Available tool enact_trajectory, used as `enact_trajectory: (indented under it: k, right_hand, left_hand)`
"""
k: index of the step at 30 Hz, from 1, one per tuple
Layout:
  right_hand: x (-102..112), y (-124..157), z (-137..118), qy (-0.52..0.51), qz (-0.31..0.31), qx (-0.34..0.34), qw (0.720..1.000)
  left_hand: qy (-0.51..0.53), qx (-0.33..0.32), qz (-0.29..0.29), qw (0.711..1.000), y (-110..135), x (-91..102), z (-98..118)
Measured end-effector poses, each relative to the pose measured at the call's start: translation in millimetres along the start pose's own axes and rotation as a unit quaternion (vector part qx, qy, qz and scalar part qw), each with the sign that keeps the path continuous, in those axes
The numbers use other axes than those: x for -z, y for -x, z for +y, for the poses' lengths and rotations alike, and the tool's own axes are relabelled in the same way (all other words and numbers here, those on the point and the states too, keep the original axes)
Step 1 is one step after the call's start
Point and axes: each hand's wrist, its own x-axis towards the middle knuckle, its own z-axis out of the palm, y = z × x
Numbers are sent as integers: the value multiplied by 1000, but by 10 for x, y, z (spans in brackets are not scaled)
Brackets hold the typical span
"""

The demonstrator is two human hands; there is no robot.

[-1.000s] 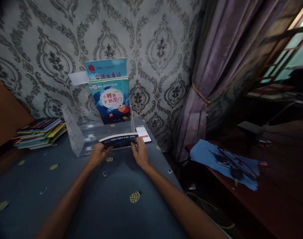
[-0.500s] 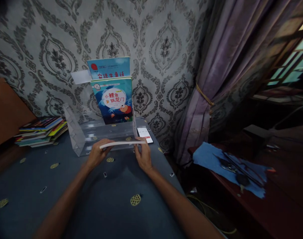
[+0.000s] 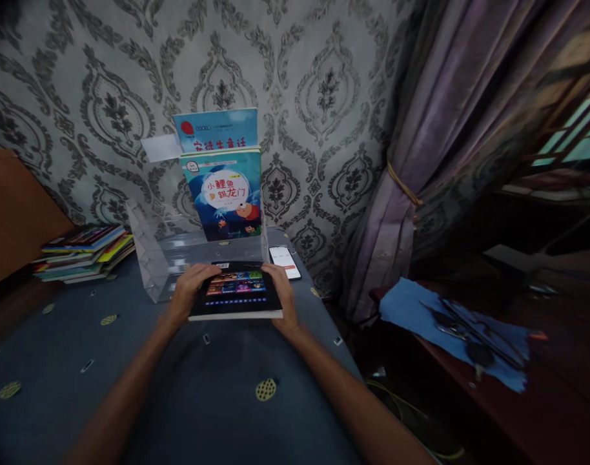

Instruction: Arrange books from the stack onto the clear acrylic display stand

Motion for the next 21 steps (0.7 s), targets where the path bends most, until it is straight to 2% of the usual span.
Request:
enact_trajectory:
  k: [6, 13, 17, 21]
  right_hand:
    - [-62, 0, 71, -17, 12, -18, 1000]
    - [-122, -158, 166, 3, 7, -11, 1000]
    - [-159, -327, 217, 27, 19, -31, 999]
    - [-172, -462, 223, 37, 13, -50, 998]
  left_hand:
    - [17, 28, -56, 998, 39, -19, -45]
    - [30, 79, -5, 996, -22, -128, -132]
    - [18, 80, 36, 996, -115, -170, -179]
    - [-12, 82, 51, 995, -191, -173, -227]
